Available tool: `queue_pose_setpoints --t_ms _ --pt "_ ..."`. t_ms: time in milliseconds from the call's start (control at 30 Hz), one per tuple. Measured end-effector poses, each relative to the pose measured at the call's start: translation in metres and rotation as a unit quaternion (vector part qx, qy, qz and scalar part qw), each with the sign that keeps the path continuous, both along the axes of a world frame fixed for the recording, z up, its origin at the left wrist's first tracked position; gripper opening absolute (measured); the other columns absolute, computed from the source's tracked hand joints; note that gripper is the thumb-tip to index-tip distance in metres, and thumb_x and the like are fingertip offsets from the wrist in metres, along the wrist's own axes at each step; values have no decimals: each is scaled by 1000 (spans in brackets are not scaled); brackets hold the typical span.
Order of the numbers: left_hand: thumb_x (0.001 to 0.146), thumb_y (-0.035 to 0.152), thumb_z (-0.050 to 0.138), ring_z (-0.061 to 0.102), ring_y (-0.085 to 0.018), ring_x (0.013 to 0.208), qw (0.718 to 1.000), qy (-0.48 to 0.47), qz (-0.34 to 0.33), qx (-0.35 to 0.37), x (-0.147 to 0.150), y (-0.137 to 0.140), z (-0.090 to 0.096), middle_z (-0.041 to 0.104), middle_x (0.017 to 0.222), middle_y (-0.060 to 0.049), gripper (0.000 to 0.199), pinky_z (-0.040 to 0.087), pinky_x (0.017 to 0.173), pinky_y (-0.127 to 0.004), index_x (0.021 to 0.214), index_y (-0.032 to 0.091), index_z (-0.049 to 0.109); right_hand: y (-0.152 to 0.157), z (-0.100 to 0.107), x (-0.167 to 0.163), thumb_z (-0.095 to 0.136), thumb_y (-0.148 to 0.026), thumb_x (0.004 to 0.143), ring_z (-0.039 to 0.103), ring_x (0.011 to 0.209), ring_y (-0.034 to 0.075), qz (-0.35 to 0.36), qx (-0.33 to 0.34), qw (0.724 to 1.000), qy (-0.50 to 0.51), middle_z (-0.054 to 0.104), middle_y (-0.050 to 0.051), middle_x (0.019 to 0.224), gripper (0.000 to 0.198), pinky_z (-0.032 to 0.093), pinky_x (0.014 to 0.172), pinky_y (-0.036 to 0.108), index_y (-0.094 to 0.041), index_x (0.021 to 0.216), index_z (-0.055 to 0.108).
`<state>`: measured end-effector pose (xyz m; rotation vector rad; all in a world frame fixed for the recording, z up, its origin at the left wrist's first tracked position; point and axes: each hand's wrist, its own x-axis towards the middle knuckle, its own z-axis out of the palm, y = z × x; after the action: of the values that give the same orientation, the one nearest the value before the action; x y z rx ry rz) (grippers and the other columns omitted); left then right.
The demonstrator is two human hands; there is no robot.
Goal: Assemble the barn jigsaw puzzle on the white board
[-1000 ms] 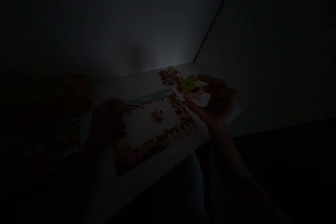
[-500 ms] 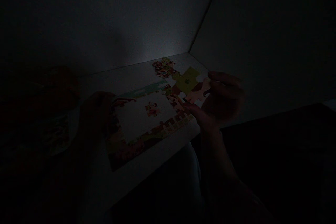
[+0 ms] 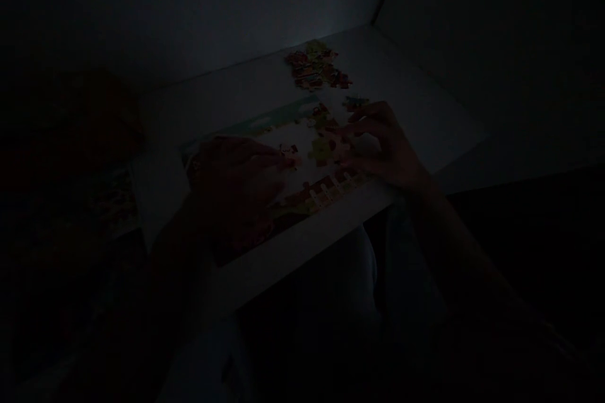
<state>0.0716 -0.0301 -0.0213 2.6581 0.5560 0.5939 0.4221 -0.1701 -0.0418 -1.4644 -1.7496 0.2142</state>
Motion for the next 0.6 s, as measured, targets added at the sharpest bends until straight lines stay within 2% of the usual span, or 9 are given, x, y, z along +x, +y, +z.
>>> queue_pose_setpoints --t_ms 33,100,167,233,367,500,600 --pt "114 59 68 65 -37 152 999 23 -31 0 2 -5 -1 78 160 -5 48 38 137 -59 152 34 80 2 -5 2 96 -81 85 64 144 45 5 -13 1000 5 66 11 139 63 57 123 70 -41 133 85" --pt "115 61 69 58 -37 162 996 72 -45 -2 3 -11 -2 69 172 -4 57 35 141 -61 165 36 70 4 -11 3 96 -80 86 62 147 46 13 -32 999 12 67 12 143 63 54 126 71 -41 134 85" --pt "114 63 70 54 -38 168 993 110 -30 1 2 -11 -3 63 179 -2 62 32 144 -65 171 39 64 5 -12 2 95 -78 88 62 147 46 22 -45 999 8 67 11 144 61 53 127 72 -42 136 85" --pt "112 68 72 51 -40 170 992 128 -17 8 0 -8 -4 59 182 -1 70 35 143 -67 174 41 60 4 -11 1 94 -74 91 63 145 47 30 -42 999 -1 68 10 144 57 52 128 74 -42 137 85" --pt "110 75 70 47 -46 173 991 134 5 22 -2 -7 -6 54 186 -6 84 39 141 -69 181 35 51 3 -3 -7 92 -69 95 65 142 46 40 -20 999 -19 67 12 142 52 52 126 75 -43 140 85" --pt "114 67 71 52 -41 168 993 107 -1 42 1 -16 -2 59 182 -8 76 31 144 -67 178 30 53 6 6 -24 89 -70 97 66 141 44 78 -76 993 -53 69 9 145 52 57 120 70 -47 143 84" --pt "115 61 72 55 -38 164 994 95 -14 53 3 -20 0 64 177 -7 64 33 143 -65 171 32 61 8 7 -36 87 -69 101 67 140 47 73 -81 989 -100 72 10 145 49 50 121 74 -43 142 85"
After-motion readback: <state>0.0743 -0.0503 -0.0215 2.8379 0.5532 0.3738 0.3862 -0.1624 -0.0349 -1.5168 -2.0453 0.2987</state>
